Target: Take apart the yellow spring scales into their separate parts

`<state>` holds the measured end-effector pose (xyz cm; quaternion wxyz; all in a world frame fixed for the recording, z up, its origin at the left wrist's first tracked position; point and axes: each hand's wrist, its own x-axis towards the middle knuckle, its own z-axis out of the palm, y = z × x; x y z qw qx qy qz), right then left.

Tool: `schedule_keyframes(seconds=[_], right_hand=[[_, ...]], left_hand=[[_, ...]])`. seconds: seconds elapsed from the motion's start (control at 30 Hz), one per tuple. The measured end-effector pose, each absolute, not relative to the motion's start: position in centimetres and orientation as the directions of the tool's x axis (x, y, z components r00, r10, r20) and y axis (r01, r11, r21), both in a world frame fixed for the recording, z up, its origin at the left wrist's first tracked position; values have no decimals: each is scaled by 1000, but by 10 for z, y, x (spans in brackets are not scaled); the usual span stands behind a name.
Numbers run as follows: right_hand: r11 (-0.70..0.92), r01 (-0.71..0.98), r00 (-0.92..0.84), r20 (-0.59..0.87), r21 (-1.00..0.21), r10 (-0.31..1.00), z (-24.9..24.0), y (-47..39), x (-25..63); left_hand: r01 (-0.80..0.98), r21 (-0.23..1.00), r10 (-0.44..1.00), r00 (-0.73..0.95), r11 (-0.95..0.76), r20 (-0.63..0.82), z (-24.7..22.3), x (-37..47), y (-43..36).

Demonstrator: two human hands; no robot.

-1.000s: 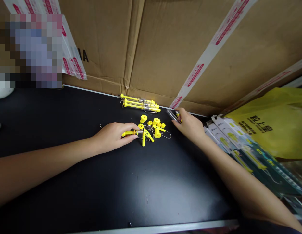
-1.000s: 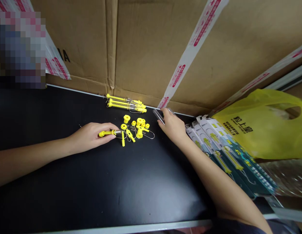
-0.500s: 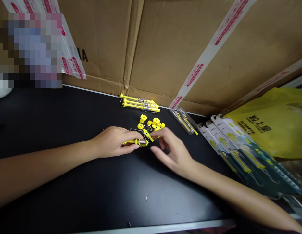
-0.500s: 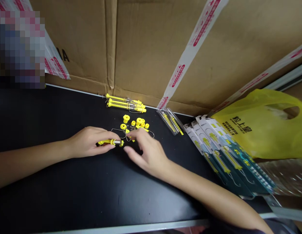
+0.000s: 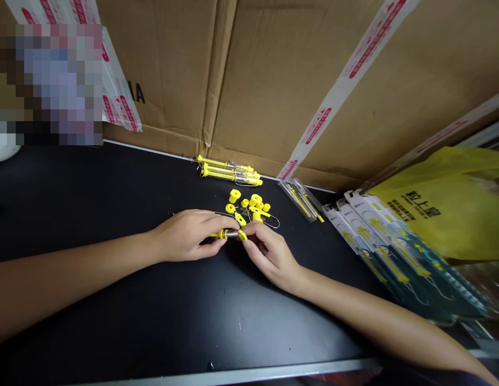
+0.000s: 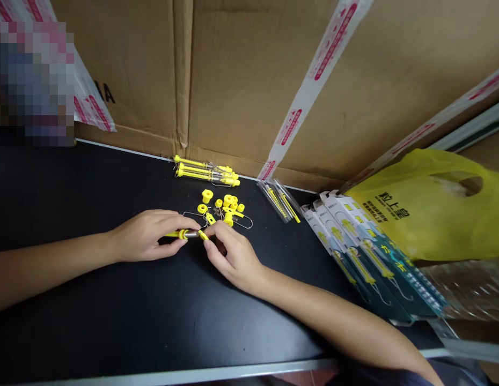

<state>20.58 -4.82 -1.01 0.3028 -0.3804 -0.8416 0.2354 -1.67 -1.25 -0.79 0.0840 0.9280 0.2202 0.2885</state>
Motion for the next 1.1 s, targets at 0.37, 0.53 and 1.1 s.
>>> schedule_keyframes(seconds=[0.37,0.53,1.1], right_hand=[[653,518,-555,364,-553,748,-10,-47,205],[641,544,-555,341,-541,759,-10,-47,206],[564,479,-599,219,-673,770,-6,-45,207]], left_hand=[[486,272,557,740,-831,377,-7,-18,-15],[483,220,529,738,-848,420,-11,-17,-13],[371,49,350,810,-927,470,-10,-16,-11]])
